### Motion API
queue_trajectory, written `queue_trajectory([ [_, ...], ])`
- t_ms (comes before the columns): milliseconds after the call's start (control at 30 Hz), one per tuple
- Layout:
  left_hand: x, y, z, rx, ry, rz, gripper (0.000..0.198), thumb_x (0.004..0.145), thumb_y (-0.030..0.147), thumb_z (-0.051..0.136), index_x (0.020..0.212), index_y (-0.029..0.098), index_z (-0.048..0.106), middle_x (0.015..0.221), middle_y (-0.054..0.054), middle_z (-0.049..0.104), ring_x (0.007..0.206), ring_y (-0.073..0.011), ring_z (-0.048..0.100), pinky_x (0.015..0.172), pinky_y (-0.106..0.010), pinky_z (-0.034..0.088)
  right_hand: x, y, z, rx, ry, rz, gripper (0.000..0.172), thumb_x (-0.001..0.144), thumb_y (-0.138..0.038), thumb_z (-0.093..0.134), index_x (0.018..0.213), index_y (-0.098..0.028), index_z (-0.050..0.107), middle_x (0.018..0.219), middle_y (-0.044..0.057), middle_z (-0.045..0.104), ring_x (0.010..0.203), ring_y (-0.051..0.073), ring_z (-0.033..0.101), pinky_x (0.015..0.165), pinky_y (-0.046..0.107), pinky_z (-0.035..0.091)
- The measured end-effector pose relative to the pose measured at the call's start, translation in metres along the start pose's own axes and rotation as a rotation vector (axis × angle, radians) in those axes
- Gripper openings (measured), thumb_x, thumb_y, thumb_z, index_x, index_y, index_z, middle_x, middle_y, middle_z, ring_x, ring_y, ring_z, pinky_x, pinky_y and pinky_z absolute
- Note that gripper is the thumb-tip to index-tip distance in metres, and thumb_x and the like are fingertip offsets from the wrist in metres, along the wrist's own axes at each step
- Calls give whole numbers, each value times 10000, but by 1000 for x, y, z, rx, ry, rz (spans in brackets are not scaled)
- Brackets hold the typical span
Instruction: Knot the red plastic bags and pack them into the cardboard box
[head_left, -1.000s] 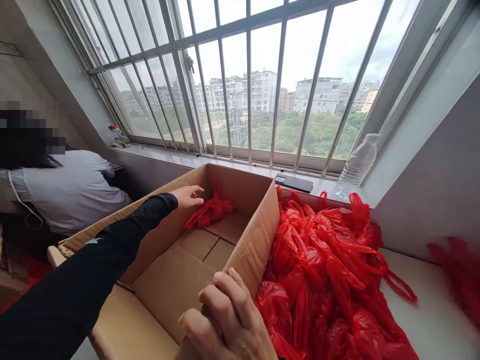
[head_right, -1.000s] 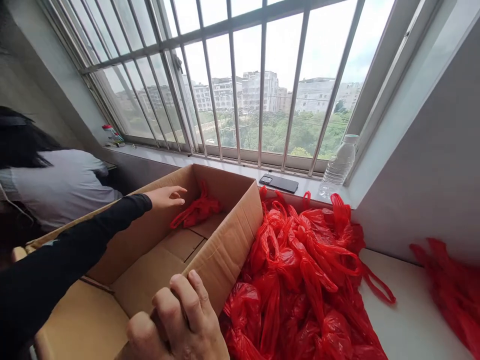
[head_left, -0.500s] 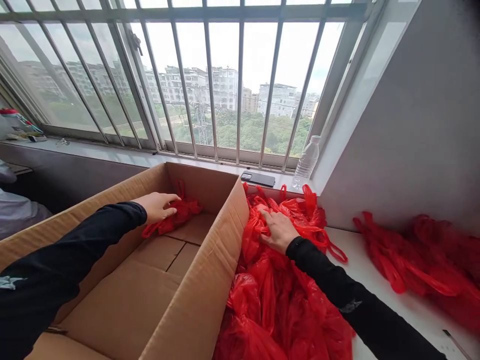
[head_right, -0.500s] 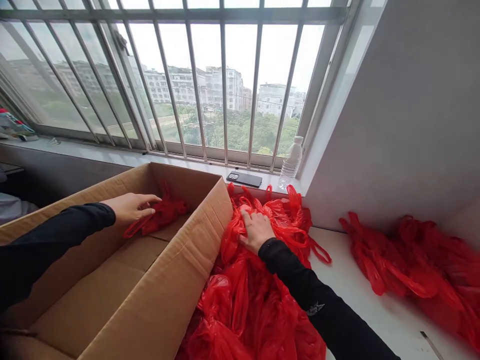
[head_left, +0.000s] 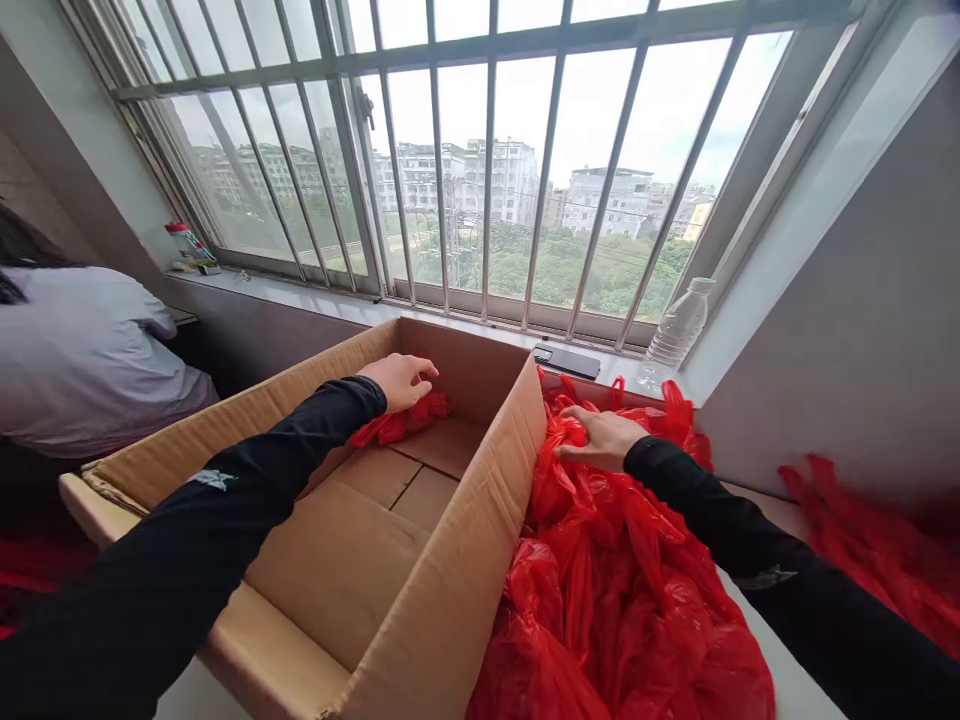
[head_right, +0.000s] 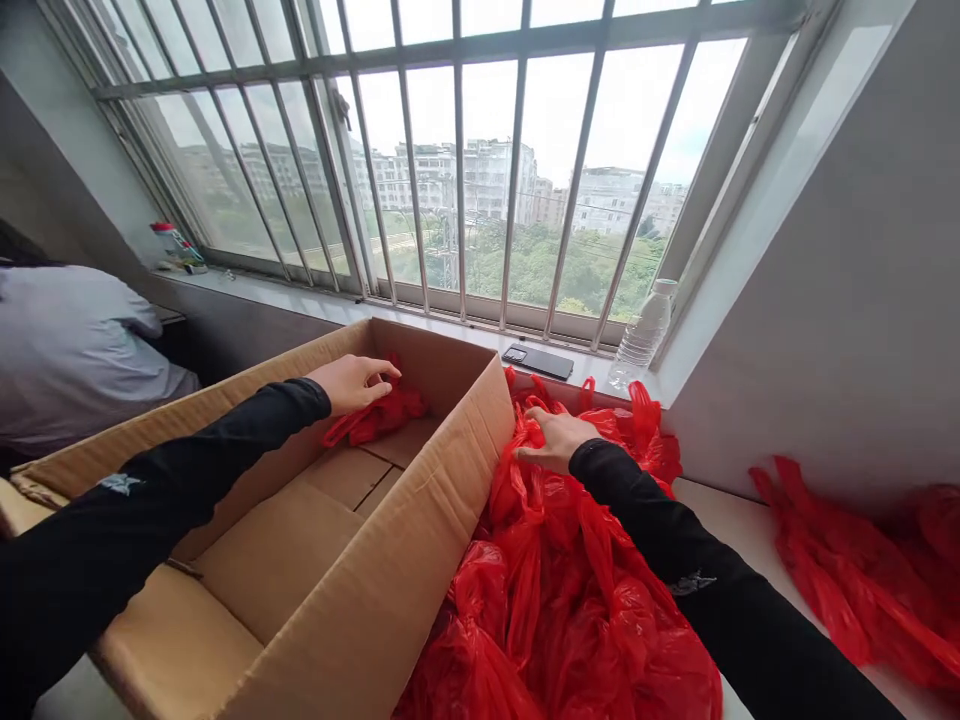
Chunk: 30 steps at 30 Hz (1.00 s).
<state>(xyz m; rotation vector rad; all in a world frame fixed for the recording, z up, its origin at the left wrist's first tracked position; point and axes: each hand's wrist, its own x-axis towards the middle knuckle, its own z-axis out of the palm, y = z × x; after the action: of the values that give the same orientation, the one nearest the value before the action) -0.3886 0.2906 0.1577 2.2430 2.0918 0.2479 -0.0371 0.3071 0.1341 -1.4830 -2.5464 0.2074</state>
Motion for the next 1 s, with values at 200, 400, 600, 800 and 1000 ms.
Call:
queue_trajectory([
  [200,-5,-9,2,5,42,-72,396,795,363,531,1134,248,701,924,-36,743,906,-238,670,840,-309,483,3,1,-25,-27,90,-2,210,860,-358,555,718,-222,631,679,73,659,617,207,588,600,342,397],
  [400,-4,-6,-2,-102,202,-82,369,832,374,534,1116,209,702,883,-45,732,847,-222,655,798,-302,464,-9,-27,-120,157,536,-7,283,890,-462,514,751,-252,642,619,20,603,541,166,537,522,311,397],
  [600,-15,12,-24,-299,448,-30,546,985,501,217,1207,177,596,845,-3,708,593,-94,588,646,-208,441,27,-97,-106,349,604,-193,313,919,-455,504,840,-189,649,675,18,620,590,133,553,553,257,412],
  [800,-19,-5,-27,-234,653,-118,450,982,430,292,1223,197,593,810,-42,692,784,-183,641,772,-275,451,100,-145,-42,233,204,-238,319,858,-428,596,820,-141,728,694,38,660,676,157,619,654,268,457],
  [1000,-13,-16,-10,-85,601,-243,424,952,387,354,1277,232,577,959,-71,714,944,-273,661,877,-370,463,149,-157,3,211,22,-229,401,863,-443,625,1053,-103,717,889,101,730,776,173,667,741,259,487],
])
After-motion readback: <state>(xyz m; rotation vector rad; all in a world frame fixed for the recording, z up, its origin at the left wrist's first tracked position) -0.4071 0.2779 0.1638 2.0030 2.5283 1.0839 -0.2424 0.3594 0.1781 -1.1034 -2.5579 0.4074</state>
